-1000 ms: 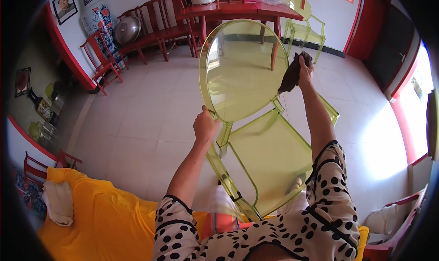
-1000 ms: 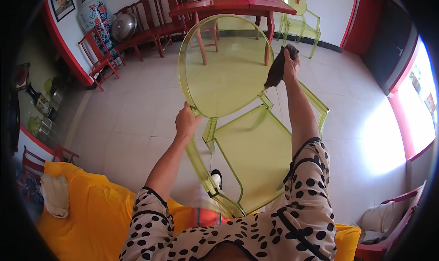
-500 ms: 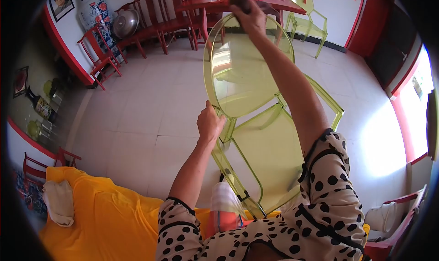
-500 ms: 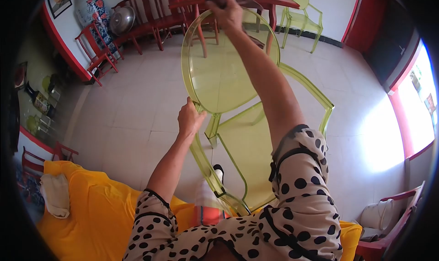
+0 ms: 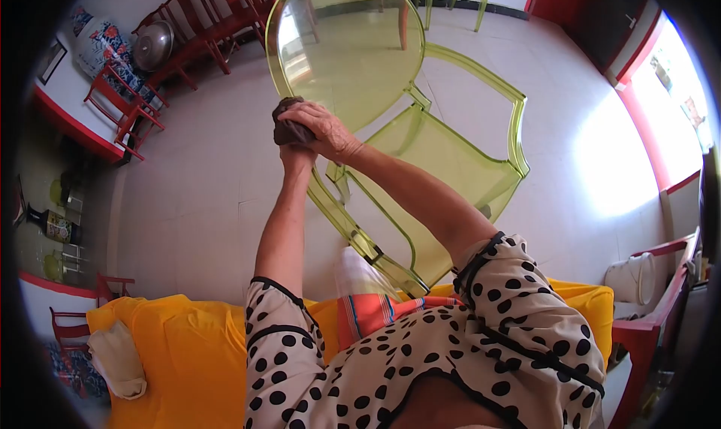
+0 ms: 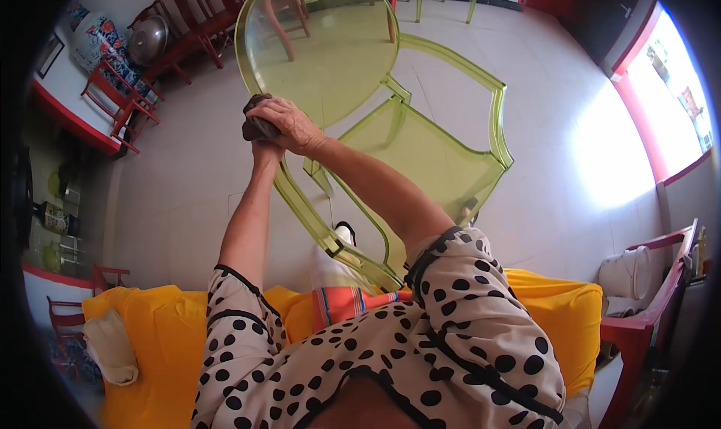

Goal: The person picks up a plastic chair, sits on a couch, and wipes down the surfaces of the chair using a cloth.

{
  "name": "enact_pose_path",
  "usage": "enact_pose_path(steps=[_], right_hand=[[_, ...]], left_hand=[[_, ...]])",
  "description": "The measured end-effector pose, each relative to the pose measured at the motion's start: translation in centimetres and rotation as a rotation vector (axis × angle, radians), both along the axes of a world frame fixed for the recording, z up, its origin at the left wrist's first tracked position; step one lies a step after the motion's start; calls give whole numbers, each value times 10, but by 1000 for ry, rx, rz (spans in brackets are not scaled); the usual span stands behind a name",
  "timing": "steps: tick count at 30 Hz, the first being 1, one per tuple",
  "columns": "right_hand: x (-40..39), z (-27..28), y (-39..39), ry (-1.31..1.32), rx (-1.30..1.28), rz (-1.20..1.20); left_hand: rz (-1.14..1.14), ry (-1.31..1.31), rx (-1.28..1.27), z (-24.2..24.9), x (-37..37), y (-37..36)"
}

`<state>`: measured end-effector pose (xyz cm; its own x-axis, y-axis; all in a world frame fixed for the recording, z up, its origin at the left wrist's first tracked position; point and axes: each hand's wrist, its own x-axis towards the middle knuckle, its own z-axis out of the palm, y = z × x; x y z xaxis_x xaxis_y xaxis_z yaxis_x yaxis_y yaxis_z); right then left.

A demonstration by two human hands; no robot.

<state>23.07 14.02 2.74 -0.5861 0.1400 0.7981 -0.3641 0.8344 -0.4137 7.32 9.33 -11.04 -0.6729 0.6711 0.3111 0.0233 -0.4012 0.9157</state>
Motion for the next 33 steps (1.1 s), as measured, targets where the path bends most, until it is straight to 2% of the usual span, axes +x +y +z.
enact_pose_path(steps=[3, 5, 6, 7, 8, 9, 11, 12, 13, 14, 15, 17, 20, 23, 24, 31, 33], right_hand=[[20, -4, -16, 2, -293, -9], [27, -21, -19, -4, -525, -20], [27, -43, -16, 72, -875, 101], [41, -52, -9, 10, -1027, 124], [64, -60, -1, -54, -1177, 148], [84, -69, 4, -116, -1294, 25], [126, -110, 25, -115, -1558, 51], [147, -136, 43, -225, -1497, -68], [172, -149, 56, -403, -1147, -337], [191, -167, 65, -566, -784, -740], [206, -157, 67, -677, -721, -900], [219, -149, 63, -541, -621, -910], [206, -148, 28, -687, -365, -795], [189, -184, 15, -842, 98, -698], [182, -197, 18, -812, 163, -690], [139, -191, 61, -846, 269, -572], [120, -192, 75, -856, 282, -618]], left_hand=[[-347, -674, 272, 29, 8, -3], [43, 171, -343, 26, 8, -5], [126, 379, -573, 69, 34, -19], [212, 590, -799, 102, 53, -29], [251, 661, -804, 111, 58, -29], [369, 733, -957, 108, 56, -19], [319, 689, -955, 112, 59, -21], [355, 719, -945, 111, 60, -21], [394, 748, -936, 109, 61, -20], [430, 780, -929, 109, 62, -20], [409, 762, -960, 112, 64, -21], [369, 724, -1018, 121, 68, -22], [384, 769, -980, 123, 71, -25], [341, 718, -999, 118, 64, -23], [349, 721, -1010, 118, 62, -23], [340, 706, -982, 122, 69, -24], [327, 686, -965, 125, 71, -26]])
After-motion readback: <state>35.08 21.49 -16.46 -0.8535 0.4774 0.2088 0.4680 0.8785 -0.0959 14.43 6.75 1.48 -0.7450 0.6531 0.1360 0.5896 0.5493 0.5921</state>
